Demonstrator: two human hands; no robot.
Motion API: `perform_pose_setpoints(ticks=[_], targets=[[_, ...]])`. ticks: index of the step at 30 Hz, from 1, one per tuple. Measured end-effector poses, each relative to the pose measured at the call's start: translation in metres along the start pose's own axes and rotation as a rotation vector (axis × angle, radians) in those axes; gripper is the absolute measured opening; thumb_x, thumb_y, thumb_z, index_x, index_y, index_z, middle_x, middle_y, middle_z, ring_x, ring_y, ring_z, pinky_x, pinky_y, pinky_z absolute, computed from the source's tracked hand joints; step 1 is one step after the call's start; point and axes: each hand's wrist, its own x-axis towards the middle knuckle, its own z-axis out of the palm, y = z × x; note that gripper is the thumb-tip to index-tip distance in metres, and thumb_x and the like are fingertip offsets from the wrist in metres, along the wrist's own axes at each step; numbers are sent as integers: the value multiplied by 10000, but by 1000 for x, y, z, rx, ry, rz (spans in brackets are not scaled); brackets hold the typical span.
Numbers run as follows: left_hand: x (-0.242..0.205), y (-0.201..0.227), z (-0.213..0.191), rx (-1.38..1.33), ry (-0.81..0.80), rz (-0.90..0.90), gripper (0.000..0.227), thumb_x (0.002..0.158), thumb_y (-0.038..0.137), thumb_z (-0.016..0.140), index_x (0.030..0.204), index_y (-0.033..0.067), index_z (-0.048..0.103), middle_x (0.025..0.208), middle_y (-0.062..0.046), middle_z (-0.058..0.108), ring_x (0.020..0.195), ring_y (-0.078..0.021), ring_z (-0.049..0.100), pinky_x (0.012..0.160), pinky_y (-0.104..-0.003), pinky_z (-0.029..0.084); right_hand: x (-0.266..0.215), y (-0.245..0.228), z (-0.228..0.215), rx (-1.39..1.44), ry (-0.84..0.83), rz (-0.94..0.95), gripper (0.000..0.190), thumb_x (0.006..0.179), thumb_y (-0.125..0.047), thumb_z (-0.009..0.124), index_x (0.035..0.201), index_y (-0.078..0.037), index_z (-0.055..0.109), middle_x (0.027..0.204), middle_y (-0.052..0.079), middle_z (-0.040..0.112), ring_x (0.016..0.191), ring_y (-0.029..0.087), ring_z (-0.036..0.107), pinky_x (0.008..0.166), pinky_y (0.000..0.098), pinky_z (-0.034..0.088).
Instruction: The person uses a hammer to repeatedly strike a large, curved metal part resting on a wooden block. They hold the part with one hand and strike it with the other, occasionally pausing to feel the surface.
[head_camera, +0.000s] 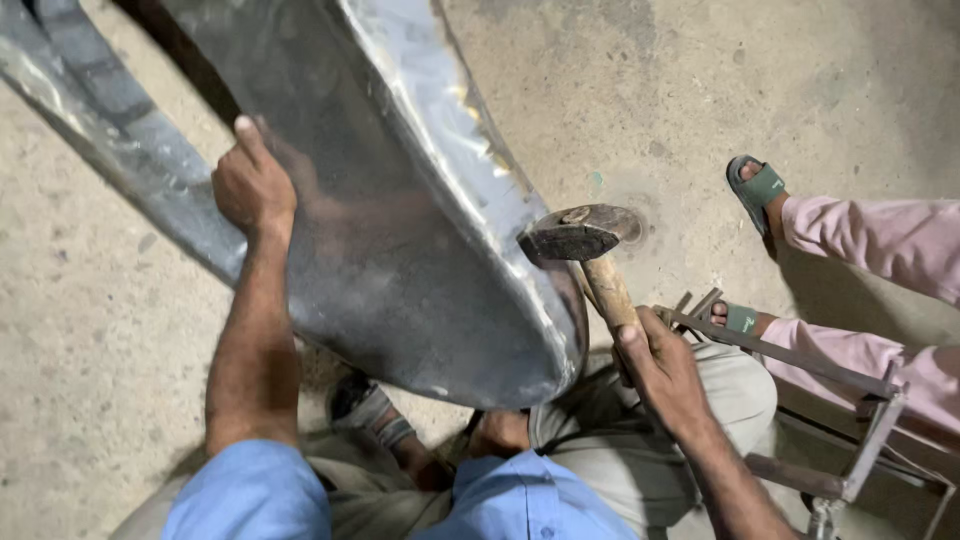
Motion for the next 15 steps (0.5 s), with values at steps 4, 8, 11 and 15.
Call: perform_pose_setpoints(ticks=[4,8,11,15], targets=[[-18,-6,2,79,-20,-114,822,1125,539,253,797,-36,741,739,-249,703,690,-429,695,625,-571,461,-12,-3,-10,97,86,-235,460,1038,-484,498,1059,-35,601,689,16,527,631,100,491,538,308,420],[-10,-3,1,80,6,-71,806,1128,529,266,884,-62,758,817,-263,725,762,-455,700,695,-584,478,1,0,-2,-342,-88,48,420,942,-453,566,1132,-91,661,542,96,551,479,182,555,510,360,452],[0,11,7,41,92,64,759,1128,514,291,986,-39,791,894,-269,742,821,-496,681,720,-599,484,4,-5,-20,-139,-57,56,432,947,-420,574,1182,-64,641,517,139,536,443,238,576,497,392,455],[-20,4,4,97,74,13,727,1106,497,301,989,-26,792,904,-274,734,834,-512,667,734,-613,469,-10,-14,-29,100,72,-306,395,1017,-446,541,1079,-63,610,630,71,592,509,211,616,485,361,489]])
